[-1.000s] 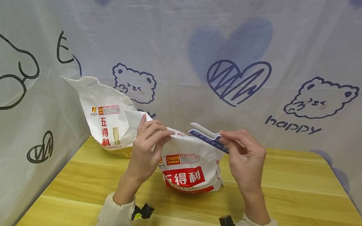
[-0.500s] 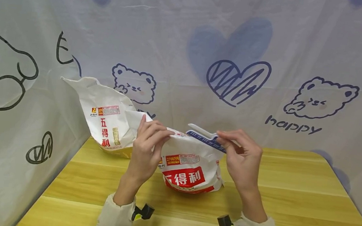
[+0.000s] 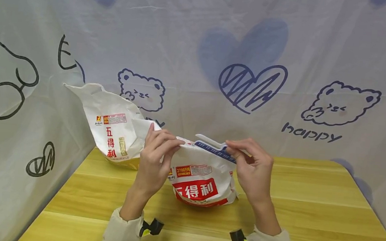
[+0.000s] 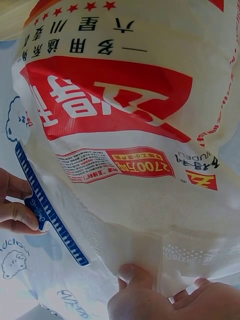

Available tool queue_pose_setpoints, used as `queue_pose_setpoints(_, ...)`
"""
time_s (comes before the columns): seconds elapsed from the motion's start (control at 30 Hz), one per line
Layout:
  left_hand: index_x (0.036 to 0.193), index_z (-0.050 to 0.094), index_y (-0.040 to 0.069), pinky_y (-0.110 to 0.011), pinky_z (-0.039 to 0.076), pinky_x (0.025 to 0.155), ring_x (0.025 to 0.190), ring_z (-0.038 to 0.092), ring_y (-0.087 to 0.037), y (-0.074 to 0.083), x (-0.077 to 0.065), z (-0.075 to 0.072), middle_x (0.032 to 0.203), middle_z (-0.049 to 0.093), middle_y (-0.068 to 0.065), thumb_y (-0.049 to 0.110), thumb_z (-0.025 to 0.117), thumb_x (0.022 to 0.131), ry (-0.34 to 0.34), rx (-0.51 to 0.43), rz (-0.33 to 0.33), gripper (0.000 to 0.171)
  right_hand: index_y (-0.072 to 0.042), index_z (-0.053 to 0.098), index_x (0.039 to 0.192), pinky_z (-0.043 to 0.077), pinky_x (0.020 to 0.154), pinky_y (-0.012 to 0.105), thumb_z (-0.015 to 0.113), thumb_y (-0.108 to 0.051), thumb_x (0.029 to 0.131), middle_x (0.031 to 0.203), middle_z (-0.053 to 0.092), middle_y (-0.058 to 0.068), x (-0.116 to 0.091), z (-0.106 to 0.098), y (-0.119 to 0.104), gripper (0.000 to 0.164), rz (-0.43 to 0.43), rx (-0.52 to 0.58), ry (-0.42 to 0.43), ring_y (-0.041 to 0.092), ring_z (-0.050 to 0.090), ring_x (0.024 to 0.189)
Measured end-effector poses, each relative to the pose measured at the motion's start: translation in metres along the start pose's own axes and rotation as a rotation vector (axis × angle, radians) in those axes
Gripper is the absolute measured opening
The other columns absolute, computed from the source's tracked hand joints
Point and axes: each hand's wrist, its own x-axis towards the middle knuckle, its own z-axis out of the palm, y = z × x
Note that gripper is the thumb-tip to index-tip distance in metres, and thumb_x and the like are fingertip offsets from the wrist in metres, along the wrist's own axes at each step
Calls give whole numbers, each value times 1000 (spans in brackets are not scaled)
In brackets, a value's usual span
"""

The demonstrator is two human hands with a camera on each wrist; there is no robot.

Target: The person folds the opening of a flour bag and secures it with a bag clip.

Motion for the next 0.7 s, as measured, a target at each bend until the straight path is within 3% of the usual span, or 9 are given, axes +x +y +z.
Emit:
queue_pose_setpoints(0.2, 100, 77, 6, -61, 19, 122, 106, 60, -26, 0, 0, 1, 95, 68, -3, -8, 70, 90, 11, -8, 7, 18, 4, 77, 99, 36, 44, 15, 70, 22, 83, 92, 71, 18, -1, 3, 2, 25, -10, 8, -11, 10, 67, 87)
queue_pose_setpoints(0.43, 99, 77, 5, -61, 20, 121, 104, 61, -26, 0, 0, 1, 93, 69, -6, 1, 69, 94, 42, -15, 23, 10, 1, 78, 100, 44, 50, 15, 71, 20, 83, 91, 72, 12, -1, 6, 4, 27, -13, -10, -36, 9, 67, 87)
queue_pose_setpoints(0.7, 99, 76, 5, -62, 20, 121, 103, 61, -26, 0, 1, 1, 93, 70, -6, 2, 69, 95, 58, -27, 26, 8, -1, 78, 102, 42, 48, 15, 72, 18, 84, 91, 71, 11, -3, 7, 3, 27, -8, -26, -45, 9, 66, 85)
